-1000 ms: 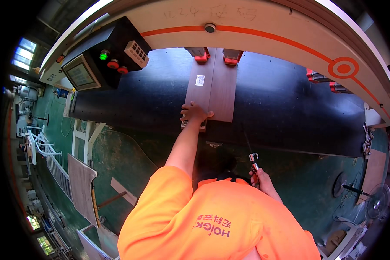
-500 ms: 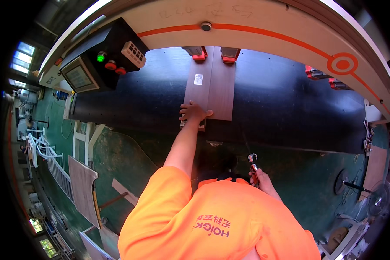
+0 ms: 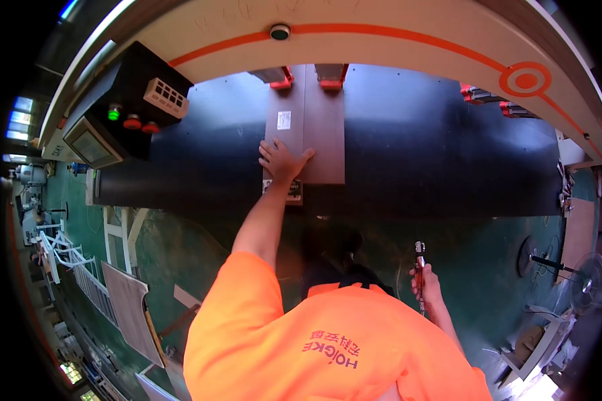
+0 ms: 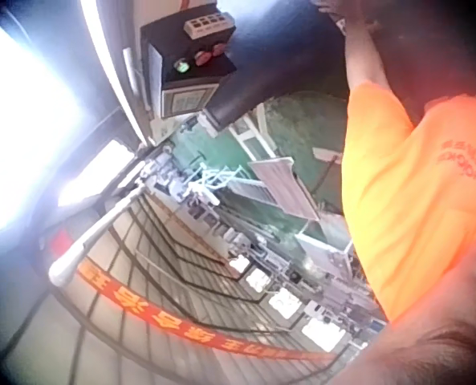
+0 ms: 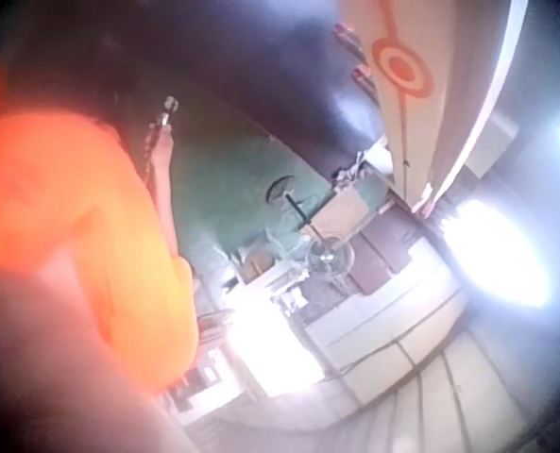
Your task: The person places panels onto a machine bed one at a time and uses a handheld air nozzle to blow dust off their surfaces. After cleaning several panels, the person gathers them and moves them to a nearby table.
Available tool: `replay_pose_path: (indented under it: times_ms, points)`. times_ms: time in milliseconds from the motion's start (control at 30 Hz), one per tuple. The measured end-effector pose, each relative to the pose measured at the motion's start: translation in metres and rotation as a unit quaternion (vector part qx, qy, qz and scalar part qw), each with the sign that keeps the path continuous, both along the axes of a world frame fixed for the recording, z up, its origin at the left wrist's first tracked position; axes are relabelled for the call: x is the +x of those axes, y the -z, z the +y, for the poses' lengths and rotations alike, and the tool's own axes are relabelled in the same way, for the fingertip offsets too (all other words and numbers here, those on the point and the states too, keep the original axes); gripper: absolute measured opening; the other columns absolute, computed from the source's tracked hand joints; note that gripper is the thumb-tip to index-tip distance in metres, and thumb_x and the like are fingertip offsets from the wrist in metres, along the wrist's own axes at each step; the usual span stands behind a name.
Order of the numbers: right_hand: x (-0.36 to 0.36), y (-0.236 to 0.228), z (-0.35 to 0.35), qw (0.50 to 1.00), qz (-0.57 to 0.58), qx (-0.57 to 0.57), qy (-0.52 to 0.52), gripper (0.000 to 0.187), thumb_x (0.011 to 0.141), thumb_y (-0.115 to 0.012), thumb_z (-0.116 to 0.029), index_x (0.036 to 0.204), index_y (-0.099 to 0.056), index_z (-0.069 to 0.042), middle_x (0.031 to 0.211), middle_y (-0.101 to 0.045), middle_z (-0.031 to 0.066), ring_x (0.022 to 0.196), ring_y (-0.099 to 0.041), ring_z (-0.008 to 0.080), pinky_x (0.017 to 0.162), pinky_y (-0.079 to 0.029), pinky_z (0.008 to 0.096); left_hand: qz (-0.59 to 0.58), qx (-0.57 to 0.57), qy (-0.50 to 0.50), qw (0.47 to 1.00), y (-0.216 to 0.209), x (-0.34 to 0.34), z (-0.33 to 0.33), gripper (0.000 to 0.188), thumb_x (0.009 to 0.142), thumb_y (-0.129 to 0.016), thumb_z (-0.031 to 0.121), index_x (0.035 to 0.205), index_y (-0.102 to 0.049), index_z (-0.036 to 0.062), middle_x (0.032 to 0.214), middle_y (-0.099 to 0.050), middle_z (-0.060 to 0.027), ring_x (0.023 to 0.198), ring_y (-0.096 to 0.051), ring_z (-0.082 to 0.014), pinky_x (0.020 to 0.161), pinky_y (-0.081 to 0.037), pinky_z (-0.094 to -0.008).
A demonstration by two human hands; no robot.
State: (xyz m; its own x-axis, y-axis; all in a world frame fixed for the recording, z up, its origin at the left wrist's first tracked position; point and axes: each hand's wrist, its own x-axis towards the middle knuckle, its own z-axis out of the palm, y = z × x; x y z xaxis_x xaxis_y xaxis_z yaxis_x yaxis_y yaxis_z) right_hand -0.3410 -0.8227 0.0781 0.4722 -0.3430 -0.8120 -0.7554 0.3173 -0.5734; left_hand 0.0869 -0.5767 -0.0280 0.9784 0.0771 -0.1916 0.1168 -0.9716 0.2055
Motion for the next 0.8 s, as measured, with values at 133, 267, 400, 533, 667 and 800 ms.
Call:
replay_pose_path:
  times_ms: [133,267,400,533,667,800]
  points:
    - [-0.005,0.01,0.015,0.999,0.001,0.022,-0.032,0.056,0.102,-0.031,-0.056,0.101,-0.06,-0.008,0.067,-0.057,-0.0027,0.053,-0.051,0.0071,0.043,-0.035,0.0204,-0.029,-0.041,0.063,0.997,-0.001,-0.019,-0.008,0.12,0.063,-0.067,0.079,0.145,-0.035,-0.0019,0.154,-0.012,-0.0349,0.146,-0.009,-0.0472,0.113,-0.015,-0.0597]
    - [0.029,0.035,0.021,0.995,-0.057,-0.056,-0.067,0.037,0.088,-0.068,-0.038,0.103,-0.062,-0.004,0.07,-0.056,-0.0013,0.059,-0.053,0.0096,0.048,-0.039,0.0235,-0.045,-0.041,0.128,0.99,0.006,-0.054,-0.028,0.121,0.062,-0.068,0.079,0.147,-0.033,-0.0004,0.154,-0.01,-0.0356,0.145,-0.007,-0.0487,0.114,-0.012,-0.0599]
    - [0.112,0.026,0.012,0.929,-0.065,-0.318,-0.175,0.052,0.079,-0.076,-0.036,0.121,-0.059,-0.01,0.073,-0.058,0.0084,0.07,-0.061,0.0224,0.068,-0.049,0.0338,-0.042,-0.043,0.204,0.977,0.003,-0.09,-0.056,0.124,0.06,-0.067,0.082,0.147,-0.032,0.0013,0.155,-0.012,-0.0343,0.147,-0.006,-0.0461,0.114,-0.009,-0.0603]
    - [0.173,0.062,-0.004,0.871,-0.056,-0.442,-0.208,0.075,0.075,-0.076,-0.047,0.139,-0.047,-0.02,0.091,-0.066,0.0151,0.089,-0.066,0.0349,0.077,-0.052,0.0448,-0.035,-0.058,0.282,0.957,-0.005,-0.104,-0.072,0.12,0.064,-0.063,0.081,0.148,-0.031,0.0024,0.158,-0.008,-0.0306,0.148,-0.003,-0.0432,0.114,-0.003,-0.0617]
    - [0.179,0.079,-0.016,0.857,-0.023,-0.449,-0.252,0.087,0.074,-0.076,-0.048,0.148,-0.037,-0.025,0.104,-0.066,0.0179,0.099,-0.064,0.0381,0.081,-0.052,0.0485,-0.107,-0.052,0.357,0.926,0.014,-0.093,-0.04,0.109,0.071,-0.062,0.076,0.147,-0.034,0.0041,0.159,-0.01,-0.0276,0.148,-0.006,-0.0419,0.114,-0.003,-0.0628]
    - [0.166,0.086,-0.052,0.86,-0.032,-0.478,-0.173,0.083,0.074,-0.077,-0.045,0.146,-0.041,-0.026,0.109,-0.068,0.0177,0.102,-0.064,0.0386,0.083,-0.052,0.049,-0.082,-0.034,0.406,0.91,0.004,-0.069,-0.002,0.097,0.074,-0.065,0.068,0.143,-0.039,0.0061,0.158,-0.015,-0.0254,0.147,-0.01,-0.0421,0.113,-0.01,-0.0628]
